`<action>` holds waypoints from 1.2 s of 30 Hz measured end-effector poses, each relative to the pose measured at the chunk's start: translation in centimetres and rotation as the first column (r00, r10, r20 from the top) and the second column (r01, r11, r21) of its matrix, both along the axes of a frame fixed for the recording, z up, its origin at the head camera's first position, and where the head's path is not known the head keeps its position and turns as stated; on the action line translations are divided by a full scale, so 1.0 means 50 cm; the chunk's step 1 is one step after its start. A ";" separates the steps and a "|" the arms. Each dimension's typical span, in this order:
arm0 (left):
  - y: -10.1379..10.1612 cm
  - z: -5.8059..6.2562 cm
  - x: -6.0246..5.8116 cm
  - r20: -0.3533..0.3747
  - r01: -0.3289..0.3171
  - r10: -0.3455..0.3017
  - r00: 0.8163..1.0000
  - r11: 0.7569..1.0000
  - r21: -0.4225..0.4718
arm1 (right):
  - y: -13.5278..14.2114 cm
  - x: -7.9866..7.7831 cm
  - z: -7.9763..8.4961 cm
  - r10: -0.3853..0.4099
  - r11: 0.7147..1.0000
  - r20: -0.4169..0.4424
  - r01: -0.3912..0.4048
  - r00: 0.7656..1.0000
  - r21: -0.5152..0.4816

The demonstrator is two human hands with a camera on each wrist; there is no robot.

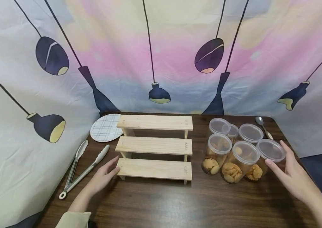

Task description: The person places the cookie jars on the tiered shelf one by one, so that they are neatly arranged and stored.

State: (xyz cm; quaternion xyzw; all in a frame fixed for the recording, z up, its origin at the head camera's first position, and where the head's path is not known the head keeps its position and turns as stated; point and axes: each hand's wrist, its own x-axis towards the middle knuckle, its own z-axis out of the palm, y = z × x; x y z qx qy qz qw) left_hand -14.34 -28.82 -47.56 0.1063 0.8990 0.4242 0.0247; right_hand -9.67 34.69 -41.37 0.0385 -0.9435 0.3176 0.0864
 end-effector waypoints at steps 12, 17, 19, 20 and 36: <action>0.003 0.000 0.000 -0.001 0.008 -0.008 1.000 1.000 0.019 | -0.007 -0.003 -0.007 -0.038 0.999 -0.048 0.036 0.998 -0.027; 0.002 -0.003 0.000 -0.037 -0.013 0.012 0.999 1.000 -0.020 | -0.004 -0.005 -0.010 -0.024 1.000 -0.116 0.022 0.993 -0.015; 0.002 -0.002 0.001 -0.052 -0.018 0.016 0.998 0.999 -0.026 | -0.005 -0.006 -0.011 -0.030 1.000 -0.130 0.029 0.991 -0.006; 0.003 -0.002 0.001 -0.054 -0.021 0.019 0.998 0.999 -0.028 | -0.005 -0.006 -0.011 -0.038 0.999 -0.132 0.038 0.991 -0.002; 0.001 0.006 0.018 -0.037 -0.044 0.043 0.998 0.998 -0.033 | 0.002 0.019 0.017 -0.136 0.987 -0.124 0.145 0.983 0.065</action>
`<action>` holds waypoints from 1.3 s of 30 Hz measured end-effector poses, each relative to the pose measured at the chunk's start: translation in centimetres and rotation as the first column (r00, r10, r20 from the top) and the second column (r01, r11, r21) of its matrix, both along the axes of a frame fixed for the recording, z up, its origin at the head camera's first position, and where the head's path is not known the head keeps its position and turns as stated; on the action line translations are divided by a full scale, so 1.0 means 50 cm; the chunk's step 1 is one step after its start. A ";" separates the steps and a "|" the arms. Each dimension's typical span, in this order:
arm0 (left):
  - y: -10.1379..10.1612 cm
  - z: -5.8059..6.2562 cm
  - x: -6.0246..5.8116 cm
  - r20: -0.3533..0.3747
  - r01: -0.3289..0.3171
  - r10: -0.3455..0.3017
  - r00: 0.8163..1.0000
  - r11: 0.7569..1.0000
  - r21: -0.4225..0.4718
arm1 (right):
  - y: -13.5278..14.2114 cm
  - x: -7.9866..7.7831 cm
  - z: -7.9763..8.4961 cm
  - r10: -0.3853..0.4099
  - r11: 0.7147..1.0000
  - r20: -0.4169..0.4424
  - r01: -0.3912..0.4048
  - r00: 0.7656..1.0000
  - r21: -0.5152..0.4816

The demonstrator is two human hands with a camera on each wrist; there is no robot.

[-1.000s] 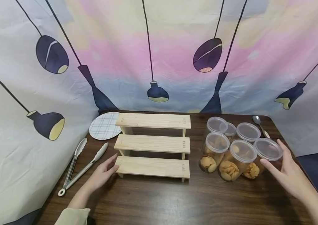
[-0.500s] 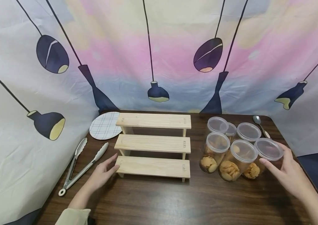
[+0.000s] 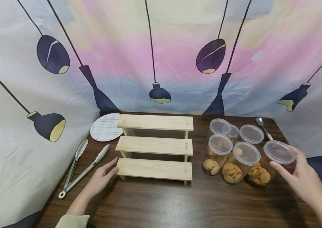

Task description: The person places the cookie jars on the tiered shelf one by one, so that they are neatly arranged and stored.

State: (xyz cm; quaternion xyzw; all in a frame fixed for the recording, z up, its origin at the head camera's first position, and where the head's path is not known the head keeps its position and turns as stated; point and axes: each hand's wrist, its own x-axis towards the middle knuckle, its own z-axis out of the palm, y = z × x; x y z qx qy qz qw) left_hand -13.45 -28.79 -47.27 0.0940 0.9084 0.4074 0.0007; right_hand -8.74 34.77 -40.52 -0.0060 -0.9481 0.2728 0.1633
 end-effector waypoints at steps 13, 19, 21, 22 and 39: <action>-0.006 -0.014 0.002 -0.004 0.029 -0.029 1.000 0.999 -0.014 | -0.009 0.030 0.047 0.029 0.998 -0.017 -0.028 0.999 0.055; -0.004 -0.011 0.010 0.002 0.015 -0.015 1.000 0.999 -0.030 | -0.019 0.051 0.062 0.014 0.999 -0.094 -0.011 0.995 0.042; -0.002 -0.008 0.012 -0.005 0.014 -0.014 1.000 0.999 -0.038 | -0.022 0.057 0.065 0.014 1.000 -0.128 -0.011 0.992 0.022; -0.001 -0.006 0.012 -0.007 0.014 -0.014 1.000 0.999 -0.040 | -0.024 0.059 0.066 0.021 1.000 -0.147 -0.020 0.989 0.007; 0.005 -0.005 0.002 -0.020 0.012 -0.013 1.000 0.999 -0.040 | -0.091 0.098 0.118 0.159 0.984 -0.206 -0.173 0.966 -0.052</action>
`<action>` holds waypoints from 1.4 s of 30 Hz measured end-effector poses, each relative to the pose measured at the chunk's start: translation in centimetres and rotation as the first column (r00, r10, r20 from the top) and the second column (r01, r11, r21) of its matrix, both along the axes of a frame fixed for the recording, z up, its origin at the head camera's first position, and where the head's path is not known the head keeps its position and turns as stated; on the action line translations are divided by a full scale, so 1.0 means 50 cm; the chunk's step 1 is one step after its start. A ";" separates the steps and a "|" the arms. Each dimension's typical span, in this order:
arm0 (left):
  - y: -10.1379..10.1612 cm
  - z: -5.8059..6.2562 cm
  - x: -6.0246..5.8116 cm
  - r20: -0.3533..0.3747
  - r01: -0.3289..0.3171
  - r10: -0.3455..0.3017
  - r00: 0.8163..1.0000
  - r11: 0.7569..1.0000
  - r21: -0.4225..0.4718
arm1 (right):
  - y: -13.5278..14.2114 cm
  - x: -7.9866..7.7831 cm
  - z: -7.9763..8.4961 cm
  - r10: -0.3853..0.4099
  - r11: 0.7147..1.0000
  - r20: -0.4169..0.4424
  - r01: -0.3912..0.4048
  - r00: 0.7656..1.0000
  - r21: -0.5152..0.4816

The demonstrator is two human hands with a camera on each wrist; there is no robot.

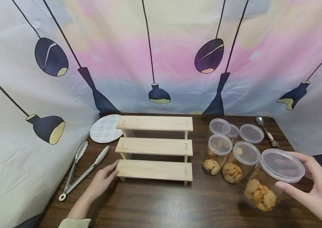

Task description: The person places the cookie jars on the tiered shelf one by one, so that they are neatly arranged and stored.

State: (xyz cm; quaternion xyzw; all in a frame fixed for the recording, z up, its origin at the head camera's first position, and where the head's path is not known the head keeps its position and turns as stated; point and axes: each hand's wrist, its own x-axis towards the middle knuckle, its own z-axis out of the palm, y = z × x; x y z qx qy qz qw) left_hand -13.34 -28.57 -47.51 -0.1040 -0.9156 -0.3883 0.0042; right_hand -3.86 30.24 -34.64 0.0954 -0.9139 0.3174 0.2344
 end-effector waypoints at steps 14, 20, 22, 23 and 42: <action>0.002 0.005 0.004 0.009 -0.006 0.006 1.000 1.000 0.004 | -0.099 -0.020 0.037 0.085 0.994 0.170 -0.096 0.982 0.059; 0.000 0.005 0.005 0.017 -0.006 0.006 1.000 1.000 0.001 | -0.138 -0.041 0.041 0.170 0.981 0.159 -0.183 0.972 0.067; -0.001 0.006 0.006 0.011 -0.007 0.007 1.000 1.000 -0.001 | -0.153 -0.053 0.040 0.205 0.974 0.150 -0.217 0.967 0.070; -0.002 0.007 0.007 0.008 -0.008 0.008 1.000 1.000 -0.004 | -0.161 -0.060 0.040 0.222 0.970 0.149 -0.234 0.964 0.069; 0.000 0.008 -0.001 0.002 0.017 -0.016 1.000 1.000 -0.015 | -0.306 -0.158 0.025 0.470 0.882 0.081 -0.468 0.879 -0.047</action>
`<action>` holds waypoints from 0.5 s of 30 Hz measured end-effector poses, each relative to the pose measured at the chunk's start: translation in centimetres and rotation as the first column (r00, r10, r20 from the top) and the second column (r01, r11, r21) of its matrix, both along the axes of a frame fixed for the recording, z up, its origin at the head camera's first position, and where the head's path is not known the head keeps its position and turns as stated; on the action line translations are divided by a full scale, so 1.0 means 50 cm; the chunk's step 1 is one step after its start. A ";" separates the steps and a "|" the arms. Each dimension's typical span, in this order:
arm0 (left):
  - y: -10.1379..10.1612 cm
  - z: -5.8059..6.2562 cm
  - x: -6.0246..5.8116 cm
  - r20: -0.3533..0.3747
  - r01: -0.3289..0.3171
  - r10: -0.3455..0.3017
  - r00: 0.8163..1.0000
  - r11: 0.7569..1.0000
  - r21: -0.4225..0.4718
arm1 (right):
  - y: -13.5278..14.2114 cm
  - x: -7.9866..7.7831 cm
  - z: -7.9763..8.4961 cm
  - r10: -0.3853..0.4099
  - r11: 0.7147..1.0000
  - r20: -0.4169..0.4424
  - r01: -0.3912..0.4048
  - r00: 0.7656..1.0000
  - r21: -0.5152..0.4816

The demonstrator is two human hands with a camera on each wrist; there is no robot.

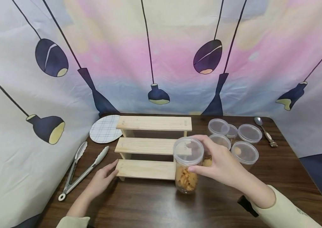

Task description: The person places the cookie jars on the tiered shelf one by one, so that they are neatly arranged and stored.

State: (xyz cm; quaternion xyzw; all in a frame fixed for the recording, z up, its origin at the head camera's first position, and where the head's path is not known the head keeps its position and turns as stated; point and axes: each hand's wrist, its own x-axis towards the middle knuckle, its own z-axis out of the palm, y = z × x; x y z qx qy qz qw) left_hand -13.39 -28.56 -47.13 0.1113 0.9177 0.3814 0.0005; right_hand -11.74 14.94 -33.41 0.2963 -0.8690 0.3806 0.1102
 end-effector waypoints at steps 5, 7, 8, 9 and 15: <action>0.002 0.001 -0.002 -0.010 0.005 -0.005 1.000 1.000 0.004 | -0.028 -0.021 0.018 0.029 0.999 -0.018 -0.029 0.999 -0.017; 0.001 0.001 -0.002 -0.002 0.009 -0.009 1.000 1.000 0.008 | -0.039 -0.029 0.027 0.040 0.999 -0.026 -0.040 0.999 -0.013; 0.001 0.001 -0.001 0.003 0.011 -0.011 1.000 1.000 0.011 | -0.044 -0.032 0.032 0.045 0.999 -0.029 -0.045 0.999 -0.008; 0.001 0.001 -0.001 0.009 0.011 -0.011 1.000 1.000 0.013 | -0.049 -0.036 0.036 0.052 0.999 -0.030 -0.052 0.998 -0.006; -0.001 0.006 -0.007 0.026 0.023 -0.023 0.999 0.999 0.024 | -0.077 -0.058 0.059 0.092 0.995 -0.005 -0.092 0.996 -0.030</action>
